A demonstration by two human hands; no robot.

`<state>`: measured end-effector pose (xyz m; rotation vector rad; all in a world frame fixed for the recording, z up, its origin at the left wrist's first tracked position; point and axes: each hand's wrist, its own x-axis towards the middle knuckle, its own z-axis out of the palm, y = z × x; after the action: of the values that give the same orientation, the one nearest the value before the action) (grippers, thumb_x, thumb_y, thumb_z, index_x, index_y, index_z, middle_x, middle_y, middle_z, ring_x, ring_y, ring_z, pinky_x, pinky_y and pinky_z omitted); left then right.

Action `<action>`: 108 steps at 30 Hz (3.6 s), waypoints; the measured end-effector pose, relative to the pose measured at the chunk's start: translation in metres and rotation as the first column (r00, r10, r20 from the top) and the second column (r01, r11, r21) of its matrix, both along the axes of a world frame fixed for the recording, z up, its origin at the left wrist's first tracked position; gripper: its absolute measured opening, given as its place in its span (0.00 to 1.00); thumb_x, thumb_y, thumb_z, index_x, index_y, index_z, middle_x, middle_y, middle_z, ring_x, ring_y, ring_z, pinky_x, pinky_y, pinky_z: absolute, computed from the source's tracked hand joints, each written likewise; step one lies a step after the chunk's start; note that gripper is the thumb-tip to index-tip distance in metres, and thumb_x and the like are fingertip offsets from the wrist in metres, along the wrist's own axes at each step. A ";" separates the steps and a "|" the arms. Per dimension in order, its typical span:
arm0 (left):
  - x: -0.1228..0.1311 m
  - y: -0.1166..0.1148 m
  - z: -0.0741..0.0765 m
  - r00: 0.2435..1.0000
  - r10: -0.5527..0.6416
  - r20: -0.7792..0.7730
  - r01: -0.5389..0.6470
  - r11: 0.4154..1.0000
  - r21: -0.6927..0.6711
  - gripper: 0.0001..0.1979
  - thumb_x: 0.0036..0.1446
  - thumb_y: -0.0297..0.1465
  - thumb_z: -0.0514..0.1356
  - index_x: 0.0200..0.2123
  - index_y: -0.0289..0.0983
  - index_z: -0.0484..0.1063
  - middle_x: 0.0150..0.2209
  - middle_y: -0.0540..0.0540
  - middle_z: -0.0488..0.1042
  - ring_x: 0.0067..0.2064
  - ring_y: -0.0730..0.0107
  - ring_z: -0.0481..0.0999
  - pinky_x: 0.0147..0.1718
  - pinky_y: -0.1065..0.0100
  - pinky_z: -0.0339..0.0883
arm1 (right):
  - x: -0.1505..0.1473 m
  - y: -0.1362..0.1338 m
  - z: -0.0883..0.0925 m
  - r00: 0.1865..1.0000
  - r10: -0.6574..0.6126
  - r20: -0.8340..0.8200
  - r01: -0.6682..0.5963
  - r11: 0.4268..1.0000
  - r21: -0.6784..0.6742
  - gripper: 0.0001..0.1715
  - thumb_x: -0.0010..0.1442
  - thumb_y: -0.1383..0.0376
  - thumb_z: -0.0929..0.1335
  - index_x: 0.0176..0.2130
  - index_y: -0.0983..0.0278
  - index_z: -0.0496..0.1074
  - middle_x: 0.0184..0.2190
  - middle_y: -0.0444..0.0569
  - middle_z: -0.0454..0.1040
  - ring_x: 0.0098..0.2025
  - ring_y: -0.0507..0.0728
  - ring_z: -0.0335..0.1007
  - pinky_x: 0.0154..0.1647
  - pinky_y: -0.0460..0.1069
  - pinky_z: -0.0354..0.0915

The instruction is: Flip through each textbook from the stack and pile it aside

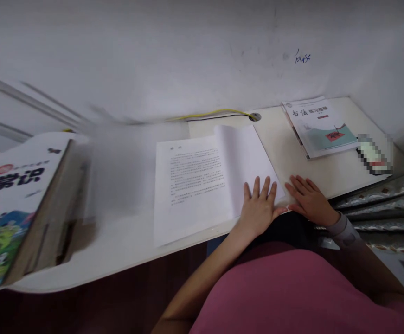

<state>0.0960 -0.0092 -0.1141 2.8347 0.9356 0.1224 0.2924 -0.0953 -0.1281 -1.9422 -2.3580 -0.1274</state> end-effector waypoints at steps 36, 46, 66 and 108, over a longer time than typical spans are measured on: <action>0.025 -0.020 0.001 1.000 -0.027 -0.007 0.027 0.999 -0.033 0.40 0.57 0.56 0.49 0.66 0.39 0.52 0.68 0.37 0.49 0.67 0.31 0.41 0.57 0.28 0.40 | 0.002 -0.001 -0.003 0.990 -0.051 -0.132 0.052 0.999 0.005 0.35 0.67 0.53 0.55 0.65 0.70 0.52 0.66 0.62 0.54 0.68 0.63 0.45 0.64 0.62 0.50; 0.010 -0.005 0.015 0.981 -0.185 -0.053 0.177 0.975 -0.131 0.41 0.60 0.56 0.42 0.66 0.33 0.51 0.67 0.35 0.52 0.67 0.42 0.49 0.60 0.42 0.49 | 0.001 0.002 -0.002 0.983 -0.126 -0.131 0.131 0.991 0.032 0.29 0.67 0.56 0.57 0.63 0.64 0.59 0.64 0.61 0.57 0.67 0.65 0.48 0.62 0.63 0.52; 0.060 0.149 0.028 0.940 -0.055 -0.338 0.041 0.998 -0.048 0.40 0.63 0.53 0.37 0.68 0.30 0.42 0.69 0.32 0.42 0.68 0.43 0.43 0.61 0.42 0.46 | -0.006 0.001 -0.005 0.991 -0.118 -0.061 0.125 0.983 0.132 0.23 0.65 0.58 0.62 0.58 0.57 0.67 0.63 0.59 0.60 0.65 0.66 0.53 0.60 0.62 0.55; 0.071 0.187 0.019 0.965 -0.126 -0.229 0.125 0.992 -0.015 0.31 0.63 0.48 0.44 0.65 0.41 0.50 0.68 0.43 0.51 0.65 0.50 0.53 0.58 0.49 0.54 | -0.002 0.059 0.001 0.997 -0.064 0.051 0.059 0.993 0.098 0.36 0.66 0.54 0.59 0.63 0.76 0.57 0.64 0.67 0.55 0.63 0.71 0.55 0.57 0.65 0.58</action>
<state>0.1667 0.1783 -0.0953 2.9428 0.7907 -0.2258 0.2903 -0.0365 -0.1272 -1.9911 -2.2796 -0.2958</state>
